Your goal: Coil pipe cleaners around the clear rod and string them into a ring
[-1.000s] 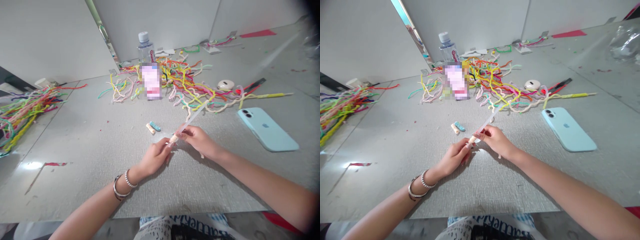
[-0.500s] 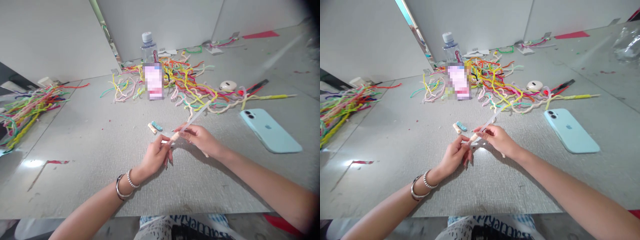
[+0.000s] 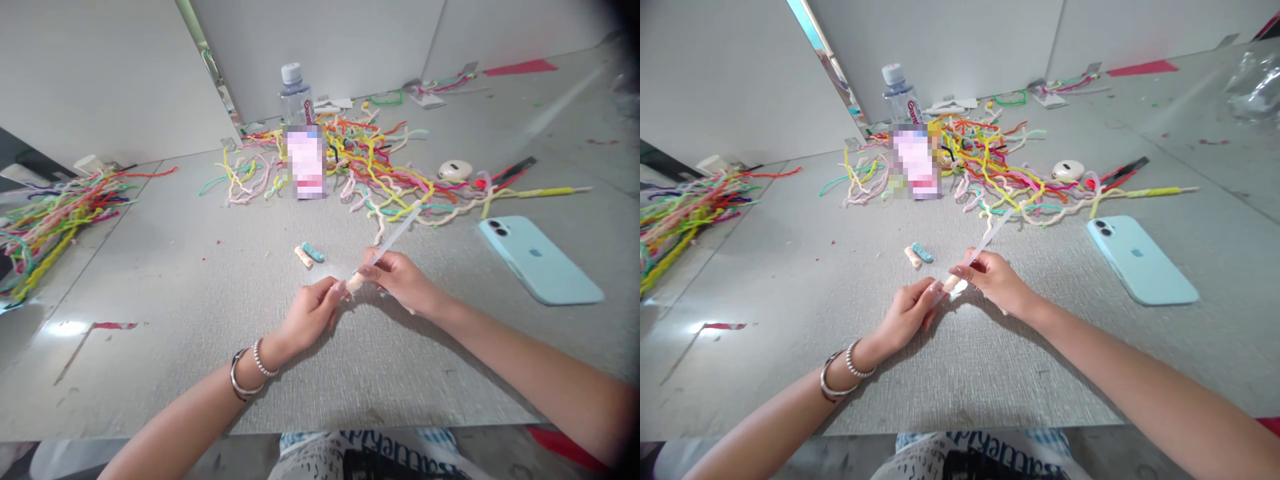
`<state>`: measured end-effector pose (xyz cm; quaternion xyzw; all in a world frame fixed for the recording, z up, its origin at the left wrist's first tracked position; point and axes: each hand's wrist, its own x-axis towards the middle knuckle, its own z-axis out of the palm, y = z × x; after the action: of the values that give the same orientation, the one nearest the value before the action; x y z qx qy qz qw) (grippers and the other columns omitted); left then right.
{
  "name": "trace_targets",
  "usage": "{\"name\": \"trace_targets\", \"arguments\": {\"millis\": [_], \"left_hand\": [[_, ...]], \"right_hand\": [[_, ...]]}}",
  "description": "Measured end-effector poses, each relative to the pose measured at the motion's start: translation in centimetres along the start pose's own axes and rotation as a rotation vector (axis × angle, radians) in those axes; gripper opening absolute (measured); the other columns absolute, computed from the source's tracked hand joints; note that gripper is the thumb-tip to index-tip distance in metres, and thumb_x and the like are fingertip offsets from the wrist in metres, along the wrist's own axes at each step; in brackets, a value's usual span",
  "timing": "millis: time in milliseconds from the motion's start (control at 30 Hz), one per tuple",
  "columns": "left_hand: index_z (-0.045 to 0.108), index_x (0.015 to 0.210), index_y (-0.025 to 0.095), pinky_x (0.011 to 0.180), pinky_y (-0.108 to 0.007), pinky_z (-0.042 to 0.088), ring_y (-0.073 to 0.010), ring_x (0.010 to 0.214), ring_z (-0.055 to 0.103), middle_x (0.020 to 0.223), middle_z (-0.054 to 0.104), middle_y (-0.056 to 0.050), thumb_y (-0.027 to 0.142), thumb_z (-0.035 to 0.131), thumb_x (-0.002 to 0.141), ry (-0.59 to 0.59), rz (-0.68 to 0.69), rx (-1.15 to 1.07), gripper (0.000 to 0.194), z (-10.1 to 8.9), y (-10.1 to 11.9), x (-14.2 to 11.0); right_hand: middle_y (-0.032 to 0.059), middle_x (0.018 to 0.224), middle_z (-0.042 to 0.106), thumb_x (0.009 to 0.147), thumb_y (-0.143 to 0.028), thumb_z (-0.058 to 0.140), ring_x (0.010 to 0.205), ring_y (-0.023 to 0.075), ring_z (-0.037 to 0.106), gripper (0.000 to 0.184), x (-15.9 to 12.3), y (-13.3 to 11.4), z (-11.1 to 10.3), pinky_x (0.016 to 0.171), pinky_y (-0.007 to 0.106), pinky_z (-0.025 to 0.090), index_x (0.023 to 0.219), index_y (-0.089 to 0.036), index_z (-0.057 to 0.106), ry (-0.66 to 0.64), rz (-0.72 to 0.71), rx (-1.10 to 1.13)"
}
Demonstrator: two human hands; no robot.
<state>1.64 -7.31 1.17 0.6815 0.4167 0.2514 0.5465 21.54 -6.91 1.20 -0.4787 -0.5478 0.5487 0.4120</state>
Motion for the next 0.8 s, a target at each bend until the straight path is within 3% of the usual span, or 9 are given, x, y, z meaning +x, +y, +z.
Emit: {"name": "trace_targets", "arguments": {"millis": [133, 333, 467, 567, 633, 800], "left_hand": [[0.055, 0.093, 0.016, 0.043, -0.018, 0.022, -0.0051, 0.043, 0.029, 0.048, 0.034, 0.012, 0.039, 0.057, 0.091, 0.009, 0.049, 0.096, 0.023, 0.0, -0.1, 0.1], [0.05, 0.09, 0.018, 0.041, -0.017, 0.027, -0.0056, 0.037, 0.036, 0.043, 0.044, 0.01, 0.043, 0.044, 0.098, 0.03, 0.007, -0.032, 0.027, 0.0, -0.2, 0.0], [0.05, 0.093, 0.018, 0.039, -0.017, 0.028, -0.0059, 0.035, 0.036, 0.041, 0.044, 0.011, 0.046, 0.041, 0.099, 0.037, 0.004, -0.1, 0.03, 0.1, -0.4, 0.0], [0.051, 0.093, 0.017, 0.04, -0.017, 0.03, -0.0058, 0.035, 0.037, 0.042, 0.044, 0.01, 0.046, 0.039, 0.099, 0.05, 0.016, -0.11, 0.032, 0.0, -0.6, 0.0], [0.053, 0.091, 0.017, 0.041, -0.017, 0.031, -0.0058, 0.036, 0.038, 0.042, 0.043, 0.01, 0.046, 0.038, 0.1, 0.051, 0.02, -0.111, 0.034, 0.0, -0.6, 0.0], [0.054, 0.085, 0.016, 0.042, -0.018, 0.032, -0.006, 0.036, 0.038, 0.043, 0.041, 0.009, 0.049, 0.034, 0.1, 0.018, 0.025, -0.146, 0.042, -0.2, -0.6, 0.2]], "right_hand": [[-0.0064, 0.054, 0.038, 0.07, -0.067, 0.069, 0.051, 0.0096, 0.032, 0.05, 0.2, 0.1, 0.0, 0.05, 0.027, 0.024, 0.066, -0.019, 0.055, 0.072, 0.013, -0.008], [-0.0016, 0.066, 0.055, 0.075, -0.057, 0.07, 0.056, 0.0114, 0.043, 0.041, 0.2, -0.3, -0.1, 0.053, 0.026, 0.033, 0.09, -0.018, 0.069, 0.034, 0.056, 0.026], [0.0035, 0.089, 0.067, 0.077, -0.046, 0.073, 0.079, 0.017, 0.059, 0.035, 0.0, -0.5, -0.3, 0.069, 0.028, 0.044, 0.103, -0.023, 0.071, -0.017, 0.046, 0.062], [0.0049, 0.102, 0.069, 0.077, -0.041, 0.074, 0.097, 0.0203, 0.061, 0.034, -0.1, -0.6, -0.5, 0.082, 0.031, 0.046, 0.108, -0.026, 0.071, -0.062, 0.017, 0.075], [0.0052, 0.103, 0.069, 0.078, -0.042, 0.073, 0.094, 0.0196, 0.061, 0.034, 0.0, -0.7, -0.6, 0.082, 0.031, 0.046, 0.108, -0.026, 0.072, -0.067, 0.012, 0.075], [0.0033, 0.085, 0.067, 0.077, -0.048, 0.072, 0.065, 0.0121, 0.052, 0.037, 0.0, -1.0, -0.5, 0.065, 0.028, 0.043, 0.103, -0.021, 0.075, -0.048, 0.036, 0.107]]}}
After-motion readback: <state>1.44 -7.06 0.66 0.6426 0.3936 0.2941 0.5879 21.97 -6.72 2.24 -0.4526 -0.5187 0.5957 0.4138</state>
